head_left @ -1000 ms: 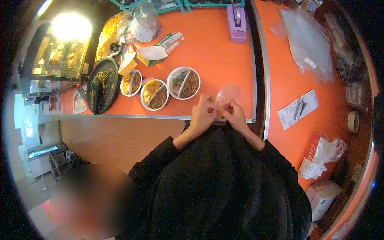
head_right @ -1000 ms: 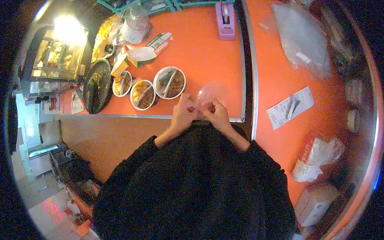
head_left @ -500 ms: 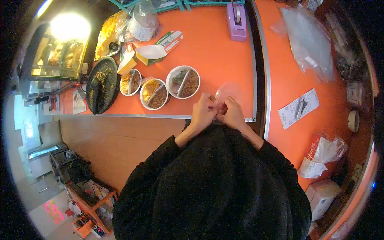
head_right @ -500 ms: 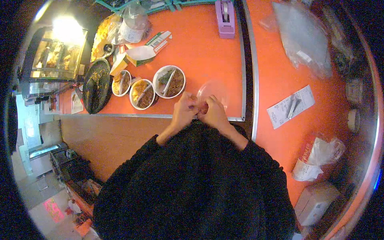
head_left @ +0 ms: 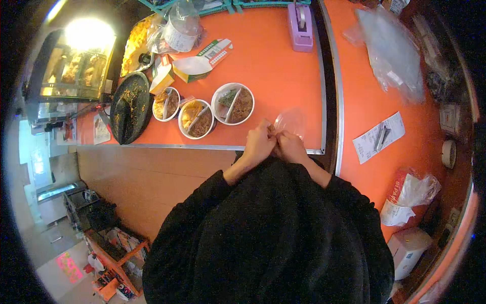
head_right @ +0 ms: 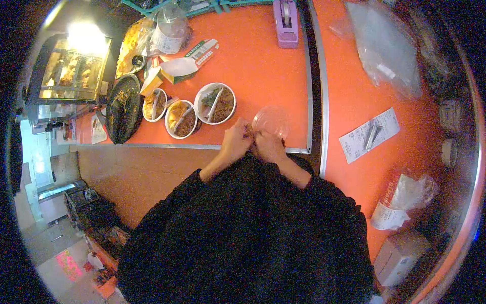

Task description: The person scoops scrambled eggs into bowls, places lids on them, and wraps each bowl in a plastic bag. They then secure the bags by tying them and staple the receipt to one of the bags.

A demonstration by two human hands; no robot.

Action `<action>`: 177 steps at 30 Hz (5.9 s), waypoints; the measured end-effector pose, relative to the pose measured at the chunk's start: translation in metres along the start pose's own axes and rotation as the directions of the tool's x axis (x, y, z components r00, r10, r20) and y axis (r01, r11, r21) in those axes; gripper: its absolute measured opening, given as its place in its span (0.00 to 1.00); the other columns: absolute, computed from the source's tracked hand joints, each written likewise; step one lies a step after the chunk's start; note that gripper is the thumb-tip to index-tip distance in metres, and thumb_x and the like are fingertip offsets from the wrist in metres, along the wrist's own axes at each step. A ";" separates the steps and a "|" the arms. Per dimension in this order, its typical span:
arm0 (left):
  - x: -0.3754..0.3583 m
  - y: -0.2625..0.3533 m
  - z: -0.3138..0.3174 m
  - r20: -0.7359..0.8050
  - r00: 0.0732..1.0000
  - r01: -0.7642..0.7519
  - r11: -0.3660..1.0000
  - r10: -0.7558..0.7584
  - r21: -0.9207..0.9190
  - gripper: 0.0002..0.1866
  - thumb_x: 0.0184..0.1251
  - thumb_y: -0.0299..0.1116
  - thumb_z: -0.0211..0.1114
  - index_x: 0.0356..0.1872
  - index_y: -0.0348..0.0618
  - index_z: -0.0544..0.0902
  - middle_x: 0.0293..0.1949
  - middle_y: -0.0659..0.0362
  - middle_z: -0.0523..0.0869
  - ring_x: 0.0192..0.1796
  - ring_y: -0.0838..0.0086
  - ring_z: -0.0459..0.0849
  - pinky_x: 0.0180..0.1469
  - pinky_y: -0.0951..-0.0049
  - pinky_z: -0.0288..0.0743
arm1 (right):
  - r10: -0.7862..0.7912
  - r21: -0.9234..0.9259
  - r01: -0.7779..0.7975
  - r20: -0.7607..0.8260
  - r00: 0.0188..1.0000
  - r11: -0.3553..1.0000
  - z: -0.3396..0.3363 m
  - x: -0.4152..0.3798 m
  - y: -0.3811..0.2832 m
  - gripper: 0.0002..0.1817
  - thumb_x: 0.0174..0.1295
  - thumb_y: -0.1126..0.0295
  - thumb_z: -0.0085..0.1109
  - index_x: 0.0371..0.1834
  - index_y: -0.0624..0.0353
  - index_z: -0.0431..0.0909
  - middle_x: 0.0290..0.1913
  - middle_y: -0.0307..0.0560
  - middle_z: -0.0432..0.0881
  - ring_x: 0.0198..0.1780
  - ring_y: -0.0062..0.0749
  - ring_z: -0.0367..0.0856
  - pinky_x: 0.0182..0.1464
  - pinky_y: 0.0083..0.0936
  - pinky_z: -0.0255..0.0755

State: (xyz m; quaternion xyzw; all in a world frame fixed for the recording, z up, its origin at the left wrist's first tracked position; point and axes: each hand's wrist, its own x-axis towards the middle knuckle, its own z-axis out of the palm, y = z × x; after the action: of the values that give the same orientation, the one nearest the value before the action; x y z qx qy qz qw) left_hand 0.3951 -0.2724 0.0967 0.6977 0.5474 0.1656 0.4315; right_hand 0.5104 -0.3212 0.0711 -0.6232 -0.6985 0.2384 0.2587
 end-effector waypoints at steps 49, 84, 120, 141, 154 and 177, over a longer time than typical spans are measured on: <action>-0.001 -0.048 0.029 -0.133 0.978 0.100 0.921 -0.161 -0.376 0.15 0.39 0.26 0.67 0.26 0.37 0.68 0.20 0.56 0.77 0.22 0.74 0.76 0.23 0.74 0.70 | 0.179 0.323 -0.232 0.185 0.966 0.918 -0.001 0.008 0.026 0.14 0.41 0.66 0.61 0.25 0.64 0.70 0.25 0.53 0.75 0.30 0.43 0.75 0.34 0.34 0.69; -0.005 -0.024 0.026 -0.095 0.974 0.129 0.847 -0.206 -0.517 0.10 0.50 0.26 0.60 0.33 0.33 0.72 0.26 0.51 0.82 0.26 0.74 0.80 0.27 0.75 0.73 | -0.046 -0.007 0.046 -0.006 0.999 0.999 0.005 0.007 0.011 0.13 0.43 0.73 0.57 0.30 0.65 0.66 0.30 0.57 0.73 0.35 0.50 0.74 0.33 0.39 0.70; -0.001 -0.136 -0.018 0.004 0.935 0.231 0.601 -0.355 -0.765 0.37 0.45 0.24 0.60 0.59 0.34 0.52 0.54 0.50 0.64 0.54 0.67 0.67 0.54 0.72 0.64 | 0.198 0.330 -0.150 -0.117 0.973 0.932 0.074 0.190 0.045 0.11 0.58 0.65 0.46 0.36 0.57 0.76 0.29 0.56 0.77 0.33 0.44 0.76 0.35 0.36 0.68; 0.125 -0.087 -0.082 -0.378 0.926 0.064 0.990 -0.012 0.124 0.14 0.56 0.30 0.54 0.44 0.38 0.74 0.38 0.44 0.72 0.38 0.49 0.74 0.39 0.57 0.69 | -0.158 -0.408 0.055 -0.223 0.962 0.911 0.044 0.196 0.009 0.25 0.59 0.57 0.44 0.57 0.55 0.60 0.52 0.52 0.66 0.49 0.46 0.68 0.44 0.39 0.67; 0.161 -0.106 -0.054 -0.498 0.865 -0.005 0.992 -0.058 -0.124 0.16 0.64 0.37 0.45 0.30 0.33 0.75 0.32 0.44 0.73 0.36 0.52 0.72 0.39 0.60 0.65 | 0.051 -0.376 -0.056 -0.025 0.998 0.925 0.038 0.207 0.004 0.32 0.56 0.48 0.44 0.60 0.53 0.58 0.55 0.51 0.64 0.54 0.46 0.64 0.51 0.47 0.61; 0.150 -0.125 -0.047 -0.305 0.929 0.033 0.866 -0.211 -0.498 0.09 0.55 0.28 0.56 0.36 0.36 0.77 0.25 0.55 0.79 0.28 0.70 0.76 0.33 0.70 0.69 | -0.201 -0.552 0.126 -0.078 0.976 0.824 0.048 0.213 0.010 0.22 0.57 0.55 0.43 0.56 0.44 0.64 0.57 0.44 0.65 0.55 0.42 0.64 0.54 0.46 0.56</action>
State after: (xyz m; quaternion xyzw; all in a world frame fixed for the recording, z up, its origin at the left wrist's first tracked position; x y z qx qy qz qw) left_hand 0.3363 -0.1132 -0.0103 0.4900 0.5997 0.3903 0.4979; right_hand 0.4674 -0.1085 0.0423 -0.6230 -0.7694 -0.0346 0.1365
